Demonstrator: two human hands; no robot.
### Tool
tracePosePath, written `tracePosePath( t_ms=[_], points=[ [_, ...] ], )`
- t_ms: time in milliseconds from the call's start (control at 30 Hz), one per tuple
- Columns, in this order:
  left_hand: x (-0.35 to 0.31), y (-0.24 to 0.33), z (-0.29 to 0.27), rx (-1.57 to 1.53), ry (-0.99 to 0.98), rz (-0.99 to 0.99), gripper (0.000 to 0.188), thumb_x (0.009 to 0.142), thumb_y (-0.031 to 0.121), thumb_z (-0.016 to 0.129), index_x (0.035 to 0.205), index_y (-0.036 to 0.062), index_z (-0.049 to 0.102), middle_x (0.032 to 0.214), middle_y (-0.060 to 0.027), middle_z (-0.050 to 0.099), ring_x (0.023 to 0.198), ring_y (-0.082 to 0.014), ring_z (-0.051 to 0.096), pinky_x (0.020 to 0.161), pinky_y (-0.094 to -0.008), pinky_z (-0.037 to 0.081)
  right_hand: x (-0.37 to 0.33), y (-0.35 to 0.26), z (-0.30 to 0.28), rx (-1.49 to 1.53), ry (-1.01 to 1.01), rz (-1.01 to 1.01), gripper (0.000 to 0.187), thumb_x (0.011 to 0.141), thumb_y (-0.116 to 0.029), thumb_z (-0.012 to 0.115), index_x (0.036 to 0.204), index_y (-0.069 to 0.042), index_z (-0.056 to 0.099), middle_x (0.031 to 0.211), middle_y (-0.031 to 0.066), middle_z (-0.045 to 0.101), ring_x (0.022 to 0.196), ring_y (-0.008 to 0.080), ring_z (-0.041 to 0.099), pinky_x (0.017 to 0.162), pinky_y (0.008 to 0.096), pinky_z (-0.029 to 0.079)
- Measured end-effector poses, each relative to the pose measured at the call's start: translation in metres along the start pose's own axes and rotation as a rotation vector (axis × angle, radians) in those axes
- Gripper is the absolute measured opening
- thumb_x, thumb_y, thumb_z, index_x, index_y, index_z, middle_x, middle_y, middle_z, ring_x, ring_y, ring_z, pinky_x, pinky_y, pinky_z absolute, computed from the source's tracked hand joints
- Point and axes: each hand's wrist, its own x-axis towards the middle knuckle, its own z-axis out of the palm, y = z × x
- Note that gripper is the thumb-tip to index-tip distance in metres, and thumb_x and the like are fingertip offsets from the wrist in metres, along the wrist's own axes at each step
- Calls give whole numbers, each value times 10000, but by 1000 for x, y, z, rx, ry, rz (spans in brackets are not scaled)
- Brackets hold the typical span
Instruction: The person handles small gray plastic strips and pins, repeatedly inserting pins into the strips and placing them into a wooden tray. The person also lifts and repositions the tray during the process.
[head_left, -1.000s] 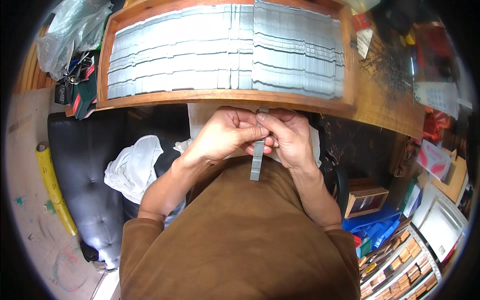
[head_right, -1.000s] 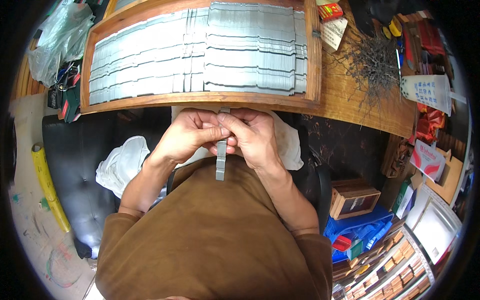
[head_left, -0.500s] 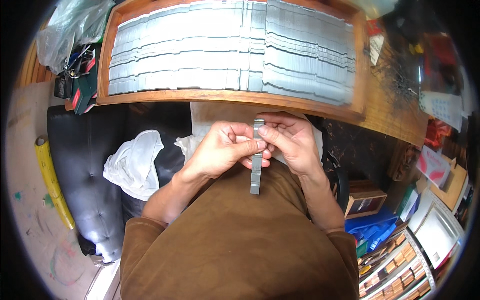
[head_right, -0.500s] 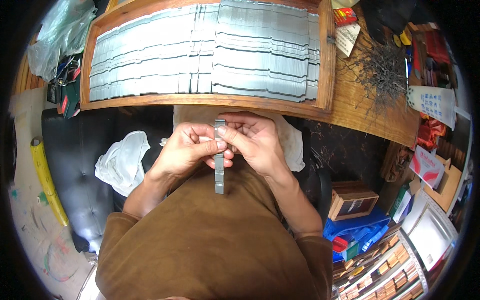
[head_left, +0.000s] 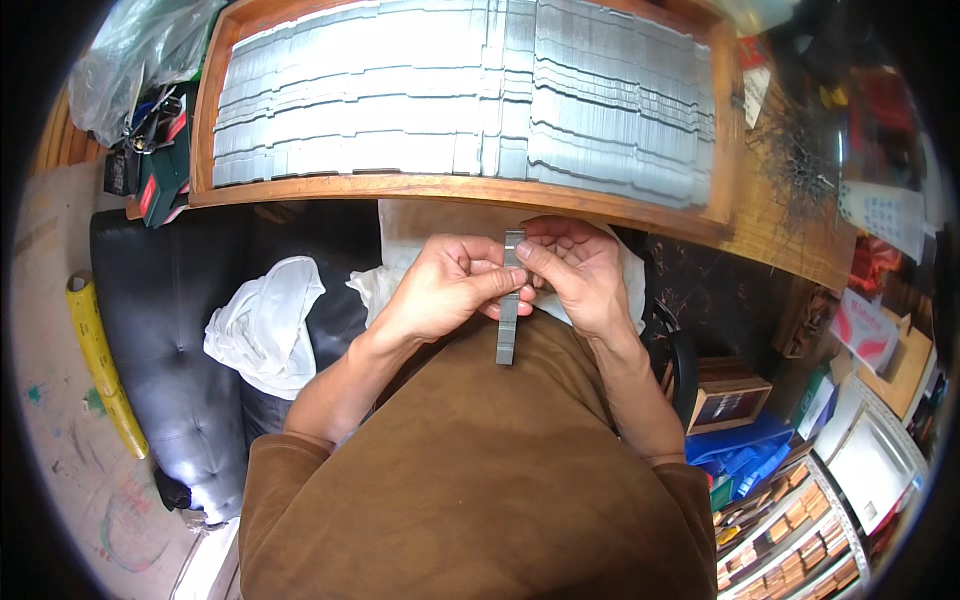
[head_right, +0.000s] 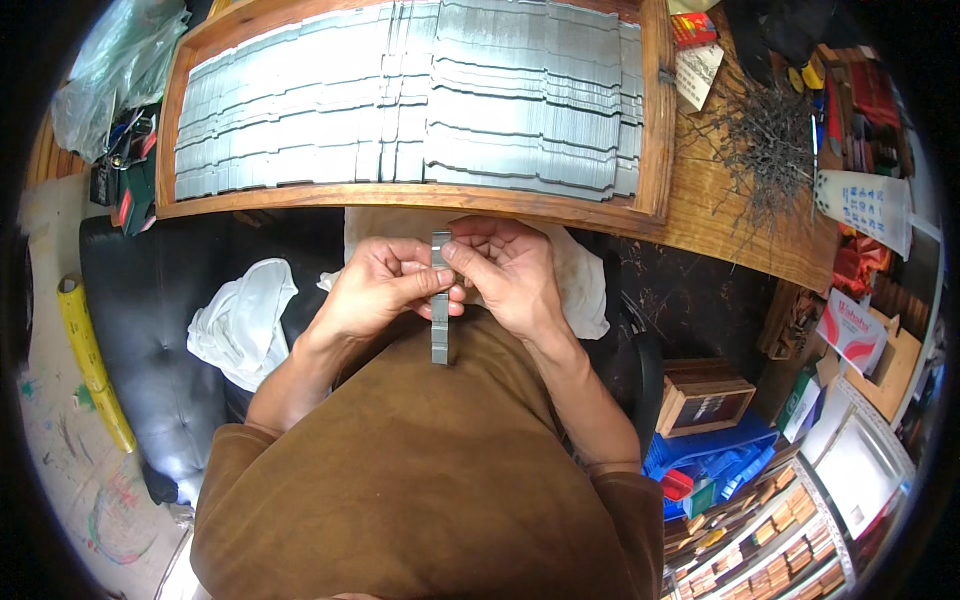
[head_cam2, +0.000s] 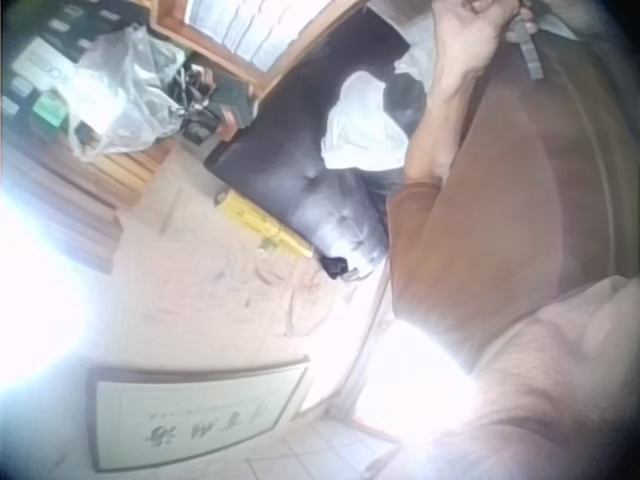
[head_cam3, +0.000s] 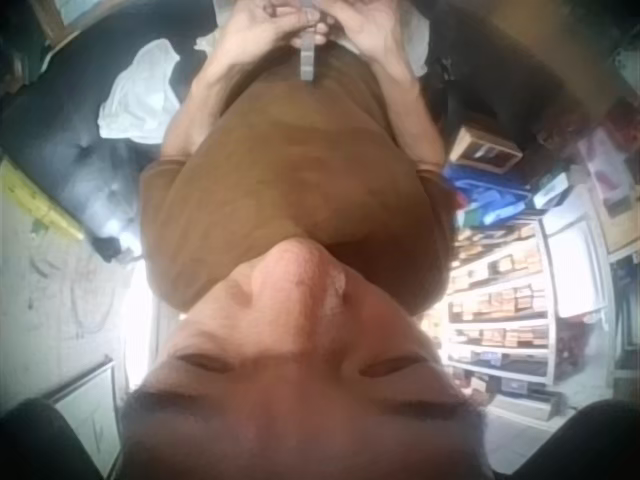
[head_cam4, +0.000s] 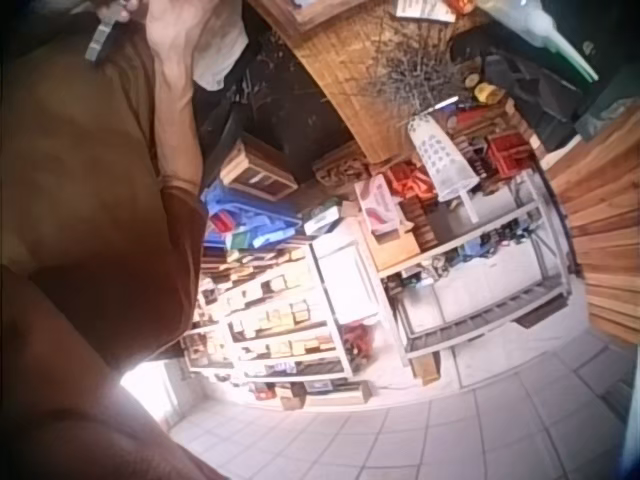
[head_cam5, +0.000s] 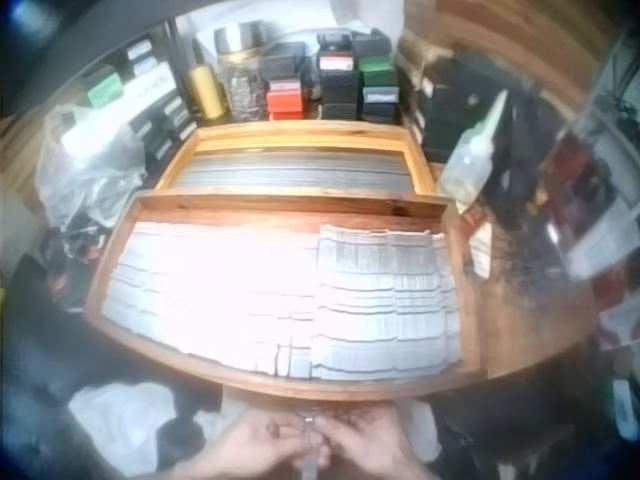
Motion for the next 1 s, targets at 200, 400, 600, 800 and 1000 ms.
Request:
tracePosePath(
  t_ms=[200, 400, 600, 800, 1000],
  points=[
    [0, -2, 0, -3, 8, 5, 189, 978, 129, 667, 1074, -32, 691, 924, -100, 747, 784, -130, 717, 618, -201, 523, 2, 5, -1, -10, 18, -6, 224, 876, -6, 740, 1074, 56, 658, 894, 77, 690, 762, 106, 640, 691, 236, 526],
    [1, 1, 0, -19, 4, -5, 181, 963, 133, 687, 1033, -34, 678, 933, -129, 747, 808, -169, 733, 653, -229, 560, 2, 5, -4, -19, 21, 6, 210, 879, -8, 737, 1061, 71, 664, 895, 78, 691, 743, 102, 642, 666, 234, 532],
    [1, -1, 0, -31, 4, 0, 191, 959, 136, 693, 1043, -36, 685, 932, -132, 746, 808, -173, 735, 658, -230, 567, 2, 4, -3, -19, 12, 13, 212, 878, -10, 737, 1060, 72, 663, 890, 81, 690, 727, 103, 642, 646, 232, 529],
    [0, -1, 1, -35, 13, -7, 200, 960, 128, 687, 1065, -42, 692, 937, -133, 746, 817, -172, 735, 670, -232, 575, 2, 5, -4, 4, 20, 9, 201, 883, -14, 727, 1054, 70, 662, 871, 80, 686, 698, 102, 632, 630, 229, 524],
    [1, -5, 2, -23, 5, 13, 192, 967, 123, 677, 1059, -45, 693, 945, -137, 747, 834, -168, 734, 672, -227, 573, 0, -1, -3, -52, 10, 22, 168, 902, -36, 707, 1014, 75, 650, 826, 71, 674, 661, 90, 610, 599, 222, 508]
  ],
)
